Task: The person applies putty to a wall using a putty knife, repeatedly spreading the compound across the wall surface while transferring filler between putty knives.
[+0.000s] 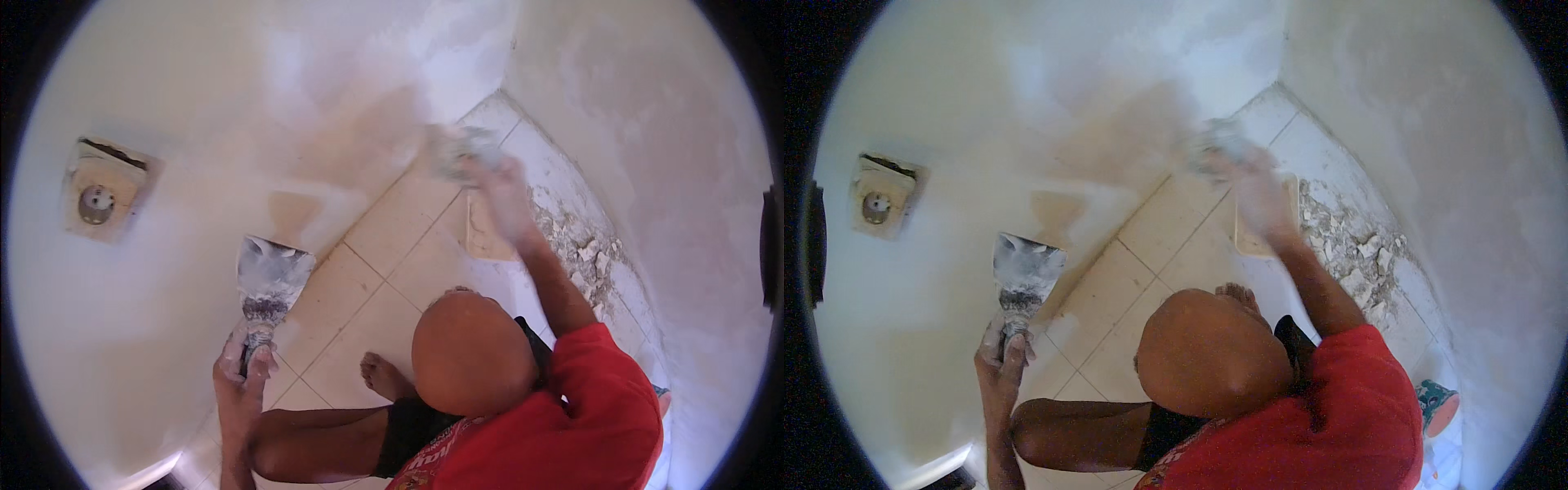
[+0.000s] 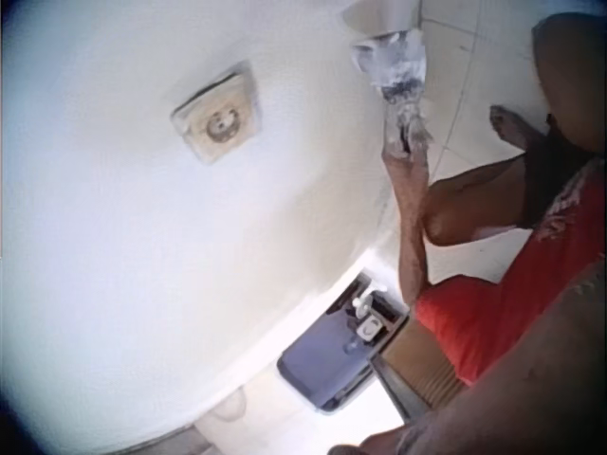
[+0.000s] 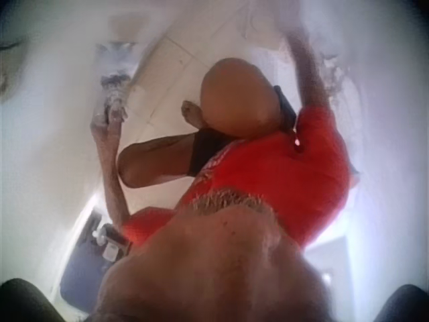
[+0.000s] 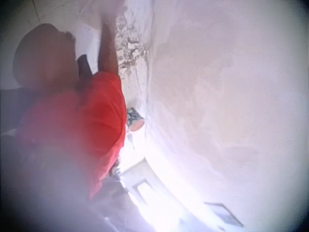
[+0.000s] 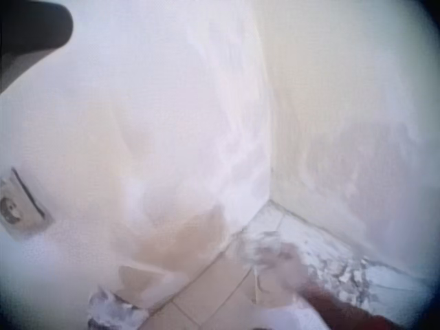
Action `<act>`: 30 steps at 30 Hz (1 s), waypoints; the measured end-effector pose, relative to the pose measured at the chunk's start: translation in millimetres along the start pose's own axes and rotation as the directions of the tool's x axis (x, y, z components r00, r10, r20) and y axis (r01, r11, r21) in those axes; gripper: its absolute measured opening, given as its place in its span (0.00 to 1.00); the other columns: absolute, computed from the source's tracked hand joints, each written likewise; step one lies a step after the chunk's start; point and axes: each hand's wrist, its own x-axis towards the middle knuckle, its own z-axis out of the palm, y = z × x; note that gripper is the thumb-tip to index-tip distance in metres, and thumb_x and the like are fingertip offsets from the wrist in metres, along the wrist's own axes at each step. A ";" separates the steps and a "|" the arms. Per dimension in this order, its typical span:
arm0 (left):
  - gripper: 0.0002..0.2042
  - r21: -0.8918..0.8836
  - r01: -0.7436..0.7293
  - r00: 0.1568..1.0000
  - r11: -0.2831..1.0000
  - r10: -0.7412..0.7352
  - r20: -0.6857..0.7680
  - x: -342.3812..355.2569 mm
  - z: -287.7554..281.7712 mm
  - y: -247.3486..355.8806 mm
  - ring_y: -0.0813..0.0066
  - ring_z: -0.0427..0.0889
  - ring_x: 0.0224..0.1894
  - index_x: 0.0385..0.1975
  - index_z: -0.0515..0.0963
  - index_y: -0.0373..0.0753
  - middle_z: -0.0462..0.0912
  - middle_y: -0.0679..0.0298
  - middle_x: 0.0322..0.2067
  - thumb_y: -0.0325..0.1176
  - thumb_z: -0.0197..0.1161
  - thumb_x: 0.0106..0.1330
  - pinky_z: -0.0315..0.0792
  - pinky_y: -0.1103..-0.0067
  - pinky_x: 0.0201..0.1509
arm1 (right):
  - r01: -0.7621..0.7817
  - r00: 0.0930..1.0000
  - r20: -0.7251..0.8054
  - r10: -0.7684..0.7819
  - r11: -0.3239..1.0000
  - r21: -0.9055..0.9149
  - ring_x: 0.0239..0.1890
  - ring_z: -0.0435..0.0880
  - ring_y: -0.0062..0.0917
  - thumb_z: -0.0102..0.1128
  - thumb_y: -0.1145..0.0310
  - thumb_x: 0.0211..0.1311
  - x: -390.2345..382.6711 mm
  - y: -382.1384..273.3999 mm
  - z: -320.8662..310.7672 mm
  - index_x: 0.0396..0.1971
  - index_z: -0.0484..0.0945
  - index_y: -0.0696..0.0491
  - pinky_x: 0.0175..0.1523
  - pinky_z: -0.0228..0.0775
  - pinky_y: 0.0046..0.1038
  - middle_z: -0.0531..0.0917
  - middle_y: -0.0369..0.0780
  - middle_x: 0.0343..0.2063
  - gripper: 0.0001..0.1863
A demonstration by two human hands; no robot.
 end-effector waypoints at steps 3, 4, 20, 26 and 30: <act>0.15 0.113 0.035 0.977 0.993 -0.058 0.203 30.7 12.9 8.3 0.84 0.72 0.27 0.50 0.74 0.31 0.76 0.66 0.29 0.33 0.59 0.67 0.68 0.83 0.30 | -0.154 0.984 -0.126 0.127 0.958 -0.243 0.36 0.80 0.16 0.60 0.61 0.63 0.2 20.1 -96.0 0.40 0.83 0.58 0.43 0.74 0.25 0.84 0.35 0.30 0.15; 0.15 0.109 0.014 0.969 0.994 -0.041 0.242 43.7 24.5 7.3 0.83 0.72 0.26 0.49 0.74 0.32 0.76 0.67 0.28 0.34 0.58 0.68 0.68 0.83 0.30 | -0.171 0.982 -0.127 0.143 0.954 -0.248 0.36 0.80 0.16 0.60 0.61 0.63 -5.0 29.0 -113.4 0.40 0.83 0.58 0.43 0.74 0.25 0.84 0.35 0.30 0.15; 0.14 -0.548 0.007 0.935 0.836 0.189 0.300 163.0 344.7 -107.2 0.90 0.67 0.18 0.52 0.69 0.38 0.83 0.64 0.36 0.36 0.55 0.71 0.65 0.85 0.20 | -0.352 0.935 -0.260 0.240 0.566 -0.745 0.31 0.83 0.47 0.63 0.57 0.53 -16.8 205.1 -95.1 0.33 0.80 0.64 0.38 0.74 0.44 0.83 0.54 0.26 0.21; 0.13 -0.511 0.193 0.895 0.838 0.063 0.441 164.0 363.1 -112.6 0.82 0.71 0.38 0.52 0.69 0.33 0.76 0.66 0.39 0.30 0.55 0.71 0.69 0.83 0.42 | -0.257 0.963 -0.258 0.084 0.586 -0.768 0.29 0.83 0.46 0.62 0.58 0.53 -19.5 225.8 -89.5 0.33 0.79 0.65 0.37 0.73 0.43 0.82 0.55 0.25 0.22; 0.15 -0.547 0.059 0.925 0.835 0.160 0.344 162.9 361.9 -114.4 0.77 0.75 0.45 0.52 0.68 0.32 0.78 0.62 0.43 0.30 0.57 0.70 0.70 0.80 0.51 | -0.339 0.940 -0.261 0.220 0.523 -0.782 0.27 0.82 0.44 0.62 0.58 0.54 -16.6 234.8 -85.4 0.36 0.79 0.65 0.37 0.74 0.42 0.82 0.53 0.27 0.22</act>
